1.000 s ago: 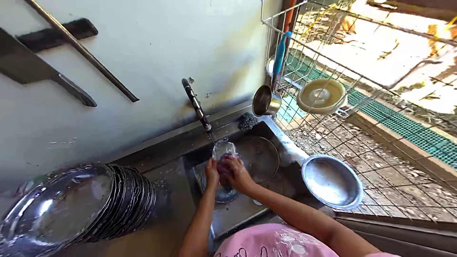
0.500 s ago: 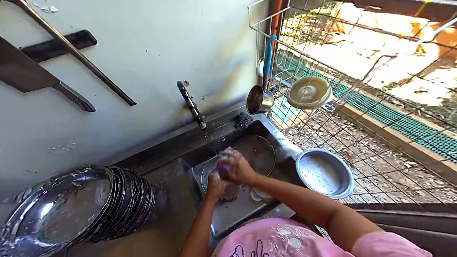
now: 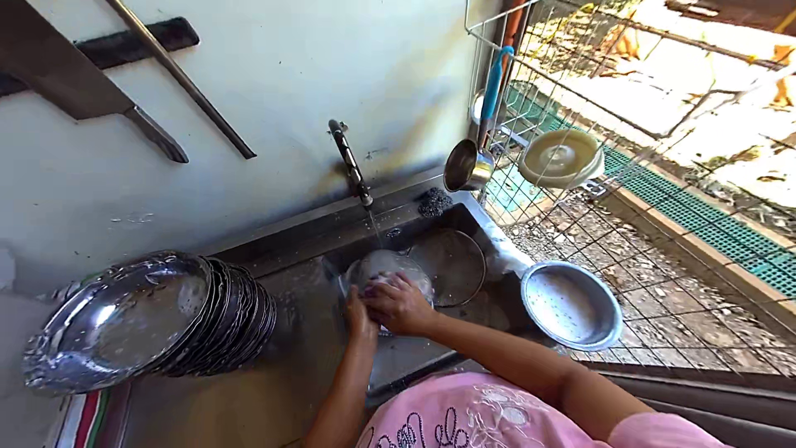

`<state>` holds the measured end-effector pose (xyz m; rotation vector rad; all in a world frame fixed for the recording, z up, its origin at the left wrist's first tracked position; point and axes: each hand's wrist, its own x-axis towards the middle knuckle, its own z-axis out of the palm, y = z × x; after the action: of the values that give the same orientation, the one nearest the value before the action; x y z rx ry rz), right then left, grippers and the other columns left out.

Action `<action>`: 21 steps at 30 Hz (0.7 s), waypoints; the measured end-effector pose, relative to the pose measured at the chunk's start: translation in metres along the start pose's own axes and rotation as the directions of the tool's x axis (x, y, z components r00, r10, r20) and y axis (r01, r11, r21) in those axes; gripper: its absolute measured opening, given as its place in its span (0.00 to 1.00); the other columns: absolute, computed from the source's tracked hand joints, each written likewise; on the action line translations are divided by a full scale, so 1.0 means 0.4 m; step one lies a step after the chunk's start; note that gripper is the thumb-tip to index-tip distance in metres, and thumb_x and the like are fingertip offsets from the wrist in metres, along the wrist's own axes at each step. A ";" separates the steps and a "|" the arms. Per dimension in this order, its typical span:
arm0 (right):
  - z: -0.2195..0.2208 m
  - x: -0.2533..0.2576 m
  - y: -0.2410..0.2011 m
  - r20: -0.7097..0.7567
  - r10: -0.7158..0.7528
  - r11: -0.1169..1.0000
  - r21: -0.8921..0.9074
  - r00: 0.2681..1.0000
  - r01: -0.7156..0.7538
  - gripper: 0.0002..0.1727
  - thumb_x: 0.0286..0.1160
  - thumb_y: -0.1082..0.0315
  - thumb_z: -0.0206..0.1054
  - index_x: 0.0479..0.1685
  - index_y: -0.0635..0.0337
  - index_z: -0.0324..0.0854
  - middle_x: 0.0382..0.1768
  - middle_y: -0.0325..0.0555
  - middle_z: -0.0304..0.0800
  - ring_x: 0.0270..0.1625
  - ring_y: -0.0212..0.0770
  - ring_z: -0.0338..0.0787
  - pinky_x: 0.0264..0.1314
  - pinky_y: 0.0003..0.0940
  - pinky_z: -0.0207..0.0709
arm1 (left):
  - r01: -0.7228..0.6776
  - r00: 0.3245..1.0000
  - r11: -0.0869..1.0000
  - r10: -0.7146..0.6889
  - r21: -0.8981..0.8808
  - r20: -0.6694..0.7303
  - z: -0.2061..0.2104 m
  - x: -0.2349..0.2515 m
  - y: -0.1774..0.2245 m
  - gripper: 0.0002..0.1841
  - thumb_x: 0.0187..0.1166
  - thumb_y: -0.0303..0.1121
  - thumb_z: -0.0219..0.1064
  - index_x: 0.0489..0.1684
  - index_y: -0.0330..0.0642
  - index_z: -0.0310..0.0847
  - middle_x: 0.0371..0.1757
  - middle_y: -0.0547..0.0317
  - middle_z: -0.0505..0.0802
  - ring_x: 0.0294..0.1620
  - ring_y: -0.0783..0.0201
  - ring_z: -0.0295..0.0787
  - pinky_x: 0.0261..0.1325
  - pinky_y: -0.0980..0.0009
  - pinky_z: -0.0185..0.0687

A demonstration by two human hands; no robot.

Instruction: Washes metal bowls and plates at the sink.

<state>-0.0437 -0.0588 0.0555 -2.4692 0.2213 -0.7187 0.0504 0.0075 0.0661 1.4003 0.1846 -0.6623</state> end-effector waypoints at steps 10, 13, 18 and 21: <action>-0.043 -0.031 0.124 0.167 0.470 0.818 0.285 0.867 -0.499 0.33 0.79 0.58 0.67 0.81 0.68 0.73 0.83 0.70 0.68 0.88 0.64 0.66 0.91 0.56 0.57 | -0.030 0.998 0.996 0.034 0.079 -0.052 -0.053 0.003 0.030 0.27 0.96 0.43 0.46 0.82 0.29 0.65 0.83 0.35 0.73 0.82 0.48 0.70 0.82 0.48 0.64; -0.021 -0.011 0.002 0.192 0.131 0.979 0.130 0.973 -0.157 0.26 0.65 0.66 0.74 0.68 0.57 0.87 0.79 0.67 0.76 0.85 0.72 0.68 0.85 0.70 0.59 | 0.010 0.999 0.998 -0.012 0.067 0.037 -0.047 -0.014 -0.013 0.24 0.96 0.41 0.44 0.75 0.30 0.69 0.64 0.39 0.85 0.61 0.55 0.83 0.64 0.55 0.80; -0.140 0.176 0.148 0.465 0.360 0.799 0.294 0.809 -0.525 0.22 0.79 0.64 0.71 0.67 0.67 0.85 0.69 0.61 0.86 0.75 0.53 0.83 0.83 0.54 0.68 | -0.059 0.976 0.952 -0.008 0.301 0.217 -0.045 -0.076 0.050 0.25 0.95 0.40 0.47 0.76 0.26 0.70 0.75 0.35 0.79 0.74 0.53 0.76 0.78 0.54 0.68; -0.155 0.124 0.280 0.416 0.572 0.432 0.581 0.707 -0.690 0.20 0.88 0.58 0.60 0.62 0.69 0.81 0.47 0.51 0.90 0.47 0.36 0.88 0.58 0.38 0.82 | -0.137 0.979 0.949 0.086 0.283 0.186 -0.085 -0.039 0.095 0.25 0.95 0.44 0.46 0.69 0.29 0.75 0.62 0.42 0.87 0.61 0.61 0.85 0.66 0.59 0.81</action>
<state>-0.0357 -0.1960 0.0592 -1.4759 0.6501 -0.1814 0.0667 0.0454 0.0995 1.6162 -0.1365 -0.7332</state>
